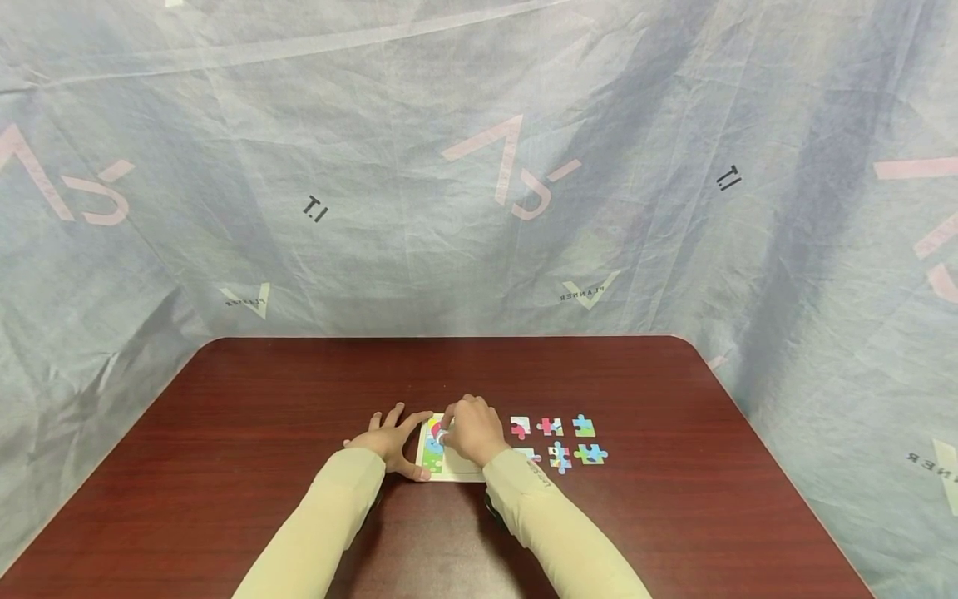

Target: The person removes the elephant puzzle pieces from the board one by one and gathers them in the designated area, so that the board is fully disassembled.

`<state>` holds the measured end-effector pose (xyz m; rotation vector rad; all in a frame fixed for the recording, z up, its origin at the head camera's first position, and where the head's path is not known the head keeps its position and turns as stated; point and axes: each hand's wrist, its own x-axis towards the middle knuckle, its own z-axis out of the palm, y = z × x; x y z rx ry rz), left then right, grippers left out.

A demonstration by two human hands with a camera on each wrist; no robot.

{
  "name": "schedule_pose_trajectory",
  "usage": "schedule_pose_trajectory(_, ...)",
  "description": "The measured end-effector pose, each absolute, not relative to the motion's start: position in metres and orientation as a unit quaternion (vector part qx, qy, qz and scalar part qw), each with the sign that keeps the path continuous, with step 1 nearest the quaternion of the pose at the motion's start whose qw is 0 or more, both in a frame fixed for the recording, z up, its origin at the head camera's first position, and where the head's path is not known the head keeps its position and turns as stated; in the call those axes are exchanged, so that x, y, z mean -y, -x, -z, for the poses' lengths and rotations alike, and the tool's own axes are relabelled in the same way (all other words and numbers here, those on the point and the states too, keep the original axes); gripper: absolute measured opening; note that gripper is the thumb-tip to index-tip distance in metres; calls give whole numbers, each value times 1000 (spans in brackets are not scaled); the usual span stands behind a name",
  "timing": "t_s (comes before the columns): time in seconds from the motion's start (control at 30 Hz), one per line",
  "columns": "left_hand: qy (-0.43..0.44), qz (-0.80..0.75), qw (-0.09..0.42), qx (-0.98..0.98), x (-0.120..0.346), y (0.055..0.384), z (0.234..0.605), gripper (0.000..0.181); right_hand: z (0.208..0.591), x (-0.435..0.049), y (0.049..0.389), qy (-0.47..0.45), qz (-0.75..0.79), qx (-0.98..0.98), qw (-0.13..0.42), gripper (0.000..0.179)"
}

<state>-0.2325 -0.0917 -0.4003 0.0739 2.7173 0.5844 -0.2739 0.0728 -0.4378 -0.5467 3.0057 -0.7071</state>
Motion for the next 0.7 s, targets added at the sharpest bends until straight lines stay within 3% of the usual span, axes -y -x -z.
schedule_pose_trajectory(0.43, -22, -216, 189, -958, 93, 236, 404, 98, 437, -72, 275, 153, 226, -962, 6, 23)
schedule_pose_trajectory(0.7, -26, -208, 184, -960, 99, 252, 432, 101, 436, -73, 275, 132, 175, -976, 3, 31)
